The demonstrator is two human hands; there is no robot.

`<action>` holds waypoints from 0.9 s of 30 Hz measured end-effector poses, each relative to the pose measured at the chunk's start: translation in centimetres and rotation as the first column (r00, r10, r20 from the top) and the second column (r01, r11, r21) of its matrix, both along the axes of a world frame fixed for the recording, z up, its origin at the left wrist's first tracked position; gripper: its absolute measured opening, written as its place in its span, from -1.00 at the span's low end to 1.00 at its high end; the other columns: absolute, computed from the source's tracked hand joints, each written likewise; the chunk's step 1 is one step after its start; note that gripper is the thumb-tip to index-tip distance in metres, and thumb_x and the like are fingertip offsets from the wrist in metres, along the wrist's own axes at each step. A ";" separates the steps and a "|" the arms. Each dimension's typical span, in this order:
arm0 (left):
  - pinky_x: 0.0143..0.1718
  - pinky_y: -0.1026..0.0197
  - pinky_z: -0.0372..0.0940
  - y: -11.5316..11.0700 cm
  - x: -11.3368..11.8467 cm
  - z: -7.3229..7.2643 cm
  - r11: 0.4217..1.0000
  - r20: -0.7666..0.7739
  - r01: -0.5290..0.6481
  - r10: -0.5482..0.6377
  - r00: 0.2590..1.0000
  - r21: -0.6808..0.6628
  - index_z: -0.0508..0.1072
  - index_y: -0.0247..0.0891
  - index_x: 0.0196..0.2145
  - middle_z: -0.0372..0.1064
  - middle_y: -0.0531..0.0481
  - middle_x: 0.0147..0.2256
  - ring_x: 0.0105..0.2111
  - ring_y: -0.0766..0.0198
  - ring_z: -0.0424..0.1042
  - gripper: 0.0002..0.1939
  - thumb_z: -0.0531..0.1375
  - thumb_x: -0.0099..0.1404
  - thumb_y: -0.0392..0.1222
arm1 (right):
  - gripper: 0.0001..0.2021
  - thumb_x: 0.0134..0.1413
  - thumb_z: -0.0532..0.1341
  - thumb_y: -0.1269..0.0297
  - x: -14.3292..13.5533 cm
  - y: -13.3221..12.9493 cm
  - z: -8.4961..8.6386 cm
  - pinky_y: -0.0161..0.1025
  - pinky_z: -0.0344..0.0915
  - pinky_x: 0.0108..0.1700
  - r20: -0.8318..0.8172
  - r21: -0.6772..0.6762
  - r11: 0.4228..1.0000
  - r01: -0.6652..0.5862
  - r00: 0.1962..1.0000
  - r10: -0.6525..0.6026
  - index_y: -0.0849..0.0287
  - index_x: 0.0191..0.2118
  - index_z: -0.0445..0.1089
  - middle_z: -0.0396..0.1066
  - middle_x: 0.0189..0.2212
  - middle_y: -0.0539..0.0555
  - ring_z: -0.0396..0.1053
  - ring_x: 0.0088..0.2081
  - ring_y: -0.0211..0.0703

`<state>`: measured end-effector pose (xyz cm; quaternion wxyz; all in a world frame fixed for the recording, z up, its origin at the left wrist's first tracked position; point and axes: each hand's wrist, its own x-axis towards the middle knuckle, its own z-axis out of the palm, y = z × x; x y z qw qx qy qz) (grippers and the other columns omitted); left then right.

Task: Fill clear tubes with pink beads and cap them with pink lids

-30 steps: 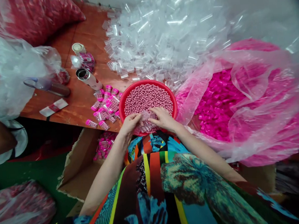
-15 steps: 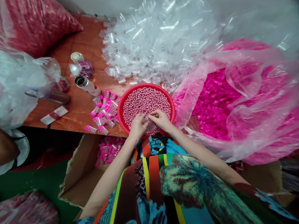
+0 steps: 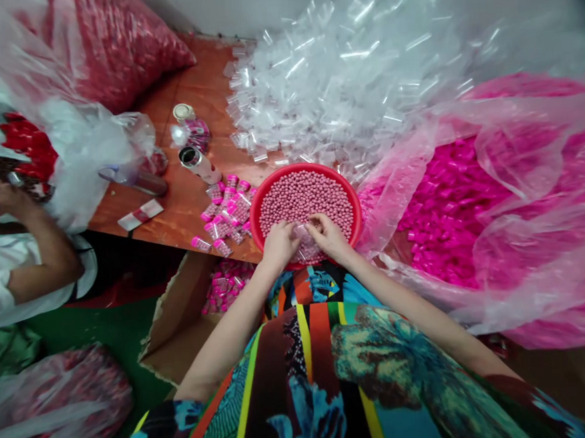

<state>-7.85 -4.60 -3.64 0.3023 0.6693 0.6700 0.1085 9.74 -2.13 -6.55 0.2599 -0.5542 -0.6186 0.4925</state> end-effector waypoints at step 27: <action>0.02 0.09 0.35 5.4 1.7 -6.0 0.991 0.469 -0.132 0.114 0.876 0.005 0.63 -0.30 -0.20 0.48 -0.11 -0.17 -0.11 0.10 0.45 -0.73 0.30 0.13 -0.45 | -0.73 0.29 0.18 0.16 4.9 -1.6 0.6 -0.11 0.46 -0.04 -0.023 -0.040 0.998 0.040 0.999 -0.041 0.13 -0.07 0.56 0.61 -0.18 0.10 0.52 -0.17 -0.06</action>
